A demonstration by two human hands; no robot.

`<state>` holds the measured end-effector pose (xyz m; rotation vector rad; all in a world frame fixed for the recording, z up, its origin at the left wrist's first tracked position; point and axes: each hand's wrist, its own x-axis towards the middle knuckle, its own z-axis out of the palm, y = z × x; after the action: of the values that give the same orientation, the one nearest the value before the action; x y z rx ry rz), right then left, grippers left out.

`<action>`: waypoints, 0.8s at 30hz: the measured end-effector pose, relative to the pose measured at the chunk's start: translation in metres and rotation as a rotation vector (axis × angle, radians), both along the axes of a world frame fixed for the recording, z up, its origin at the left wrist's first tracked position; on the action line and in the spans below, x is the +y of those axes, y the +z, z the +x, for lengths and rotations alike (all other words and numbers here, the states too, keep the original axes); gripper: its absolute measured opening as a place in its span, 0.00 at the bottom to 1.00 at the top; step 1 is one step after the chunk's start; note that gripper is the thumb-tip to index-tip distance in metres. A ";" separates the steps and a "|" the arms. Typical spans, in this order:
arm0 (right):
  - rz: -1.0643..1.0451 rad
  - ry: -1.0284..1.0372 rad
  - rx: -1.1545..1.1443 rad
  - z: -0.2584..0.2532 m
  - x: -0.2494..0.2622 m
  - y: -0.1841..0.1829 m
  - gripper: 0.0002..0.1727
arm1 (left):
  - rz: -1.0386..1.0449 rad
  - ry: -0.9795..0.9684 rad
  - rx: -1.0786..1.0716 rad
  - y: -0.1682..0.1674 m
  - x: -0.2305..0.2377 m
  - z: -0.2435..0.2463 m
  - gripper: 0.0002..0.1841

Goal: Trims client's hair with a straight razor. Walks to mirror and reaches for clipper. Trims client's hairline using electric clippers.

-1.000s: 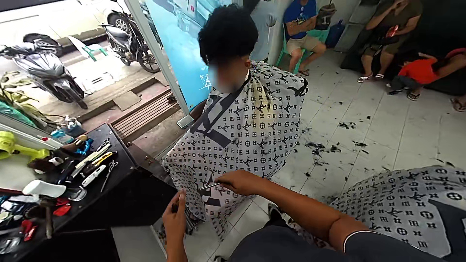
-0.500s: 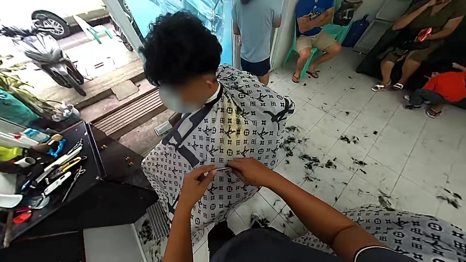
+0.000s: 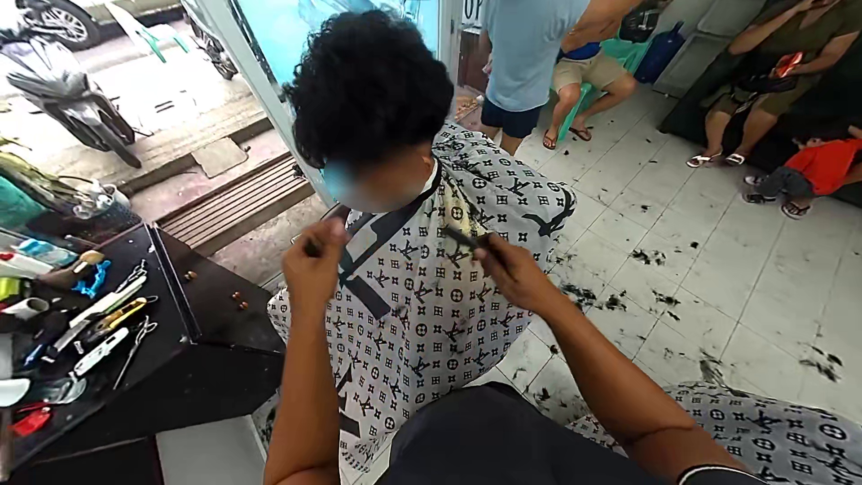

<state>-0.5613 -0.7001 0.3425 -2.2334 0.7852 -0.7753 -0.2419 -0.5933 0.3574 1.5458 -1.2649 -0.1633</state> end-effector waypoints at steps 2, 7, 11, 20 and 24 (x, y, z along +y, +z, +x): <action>-0.018 -0.054 -0.013 0.003 -0.010 0.009 0.18 | 0.012 0.143 -0.116 0.021 -0.006 0.040 0.25; -0.129 -0.089 -0.067 0.014 -0.044 0.032 0.20 | -0.128 0.219 -0.219 0.062 -0.022 0.064 0.28; -0.204 -0.023 -0.118 0.027 -0.073 0.049 0.19 | -0.251 0.177 -0.308 0.071 -0.036 0.036 0.29; -0.352 0.148 -0.136 0.035 -0.100 0.066 0.19 | -0.077 0.179 -0.368 0.045 -0.051 0.028 0.34; -0.358 0.157 -0.125 0.041 -0.099 0.060 0.18 | 0.097 -0.031 -0.366 0.023 -0.058 0.024 0.17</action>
<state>-0.5199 -0.7990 0.4020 -2.4934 0.4298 -1.0312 -0.2183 -0.6518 0.3804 1.6910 -1.5861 0.0420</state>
